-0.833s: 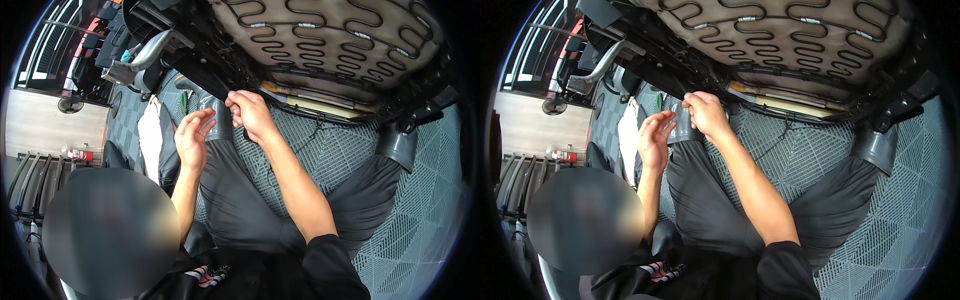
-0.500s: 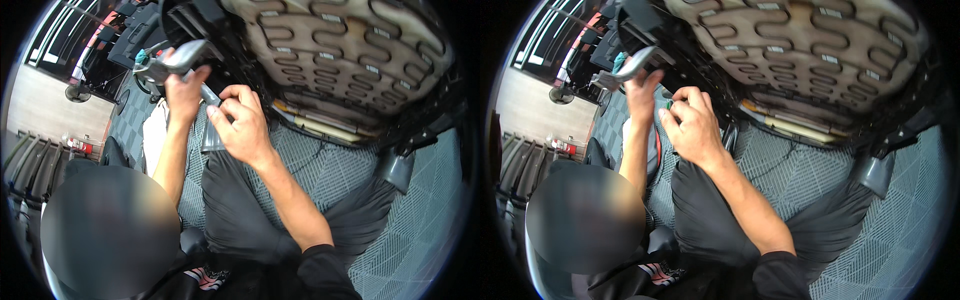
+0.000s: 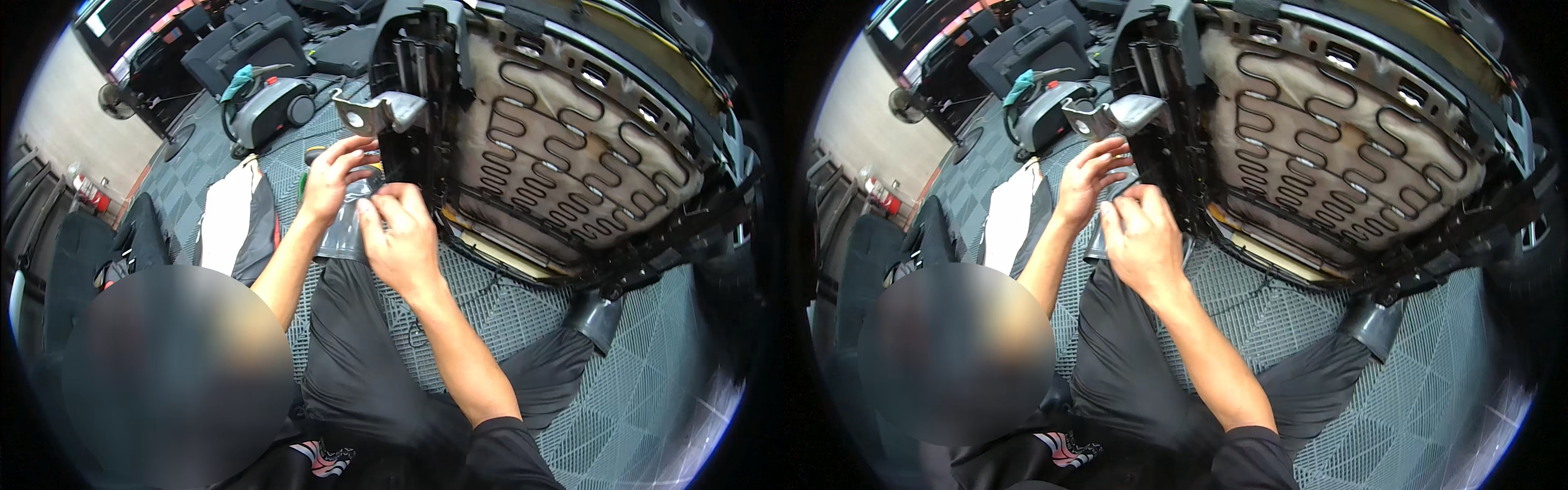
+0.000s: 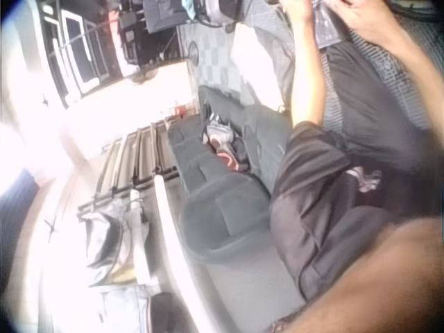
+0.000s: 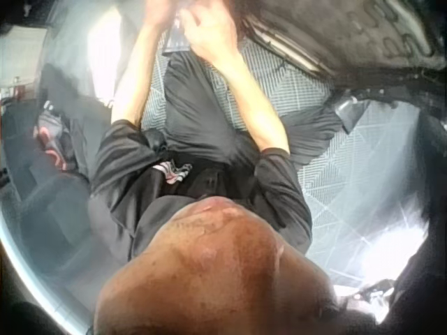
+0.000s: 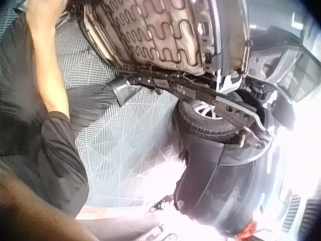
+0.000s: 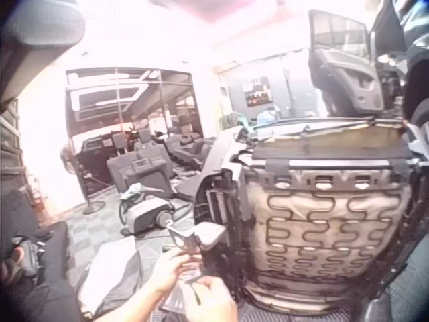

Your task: The person disconnects and reconnects electrical wiring and fabric clips on the bottom of a car seat by hand while sitting on the floor.

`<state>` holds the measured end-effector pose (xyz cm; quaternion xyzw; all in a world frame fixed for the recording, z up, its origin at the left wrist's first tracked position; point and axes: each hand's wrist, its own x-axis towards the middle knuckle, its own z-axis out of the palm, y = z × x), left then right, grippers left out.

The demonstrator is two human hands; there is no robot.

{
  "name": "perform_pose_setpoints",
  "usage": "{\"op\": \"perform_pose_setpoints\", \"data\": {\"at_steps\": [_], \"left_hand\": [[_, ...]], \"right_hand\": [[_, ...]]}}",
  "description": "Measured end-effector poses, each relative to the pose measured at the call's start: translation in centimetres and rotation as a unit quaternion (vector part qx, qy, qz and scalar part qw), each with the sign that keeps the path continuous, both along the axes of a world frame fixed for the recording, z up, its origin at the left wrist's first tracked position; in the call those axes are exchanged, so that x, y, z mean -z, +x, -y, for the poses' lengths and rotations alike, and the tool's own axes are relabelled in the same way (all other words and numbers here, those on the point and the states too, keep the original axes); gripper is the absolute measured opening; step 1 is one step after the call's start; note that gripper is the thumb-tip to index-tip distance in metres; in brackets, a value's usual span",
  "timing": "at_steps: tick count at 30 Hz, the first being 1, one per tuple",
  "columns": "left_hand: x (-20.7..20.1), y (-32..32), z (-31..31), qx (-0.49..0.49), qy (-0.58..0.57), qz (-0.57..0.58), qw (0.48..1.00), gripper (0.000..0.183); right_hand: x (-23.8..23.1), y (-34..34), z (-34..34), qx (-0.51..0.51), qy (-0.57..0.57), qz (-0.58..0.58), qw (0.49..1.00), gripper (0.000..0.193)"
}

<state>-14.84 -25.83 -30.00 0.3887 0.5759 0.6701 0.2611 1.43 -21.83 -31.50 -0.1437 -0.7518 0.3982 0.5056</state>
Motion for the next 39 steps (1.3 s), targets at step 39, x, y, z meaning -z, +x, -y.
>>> {"op": "perform_pose_setpoints", "data": {"at_steps": [39], "left_hand": [[3.4, 2.3, 2.0, 0.069, -0.172, 0.037, 0.982, 0.023]], "right_hand": [[4.1, -4.0, -8.0, 0.11, 0.026, -0.006, 0.994, 0.078]]}}
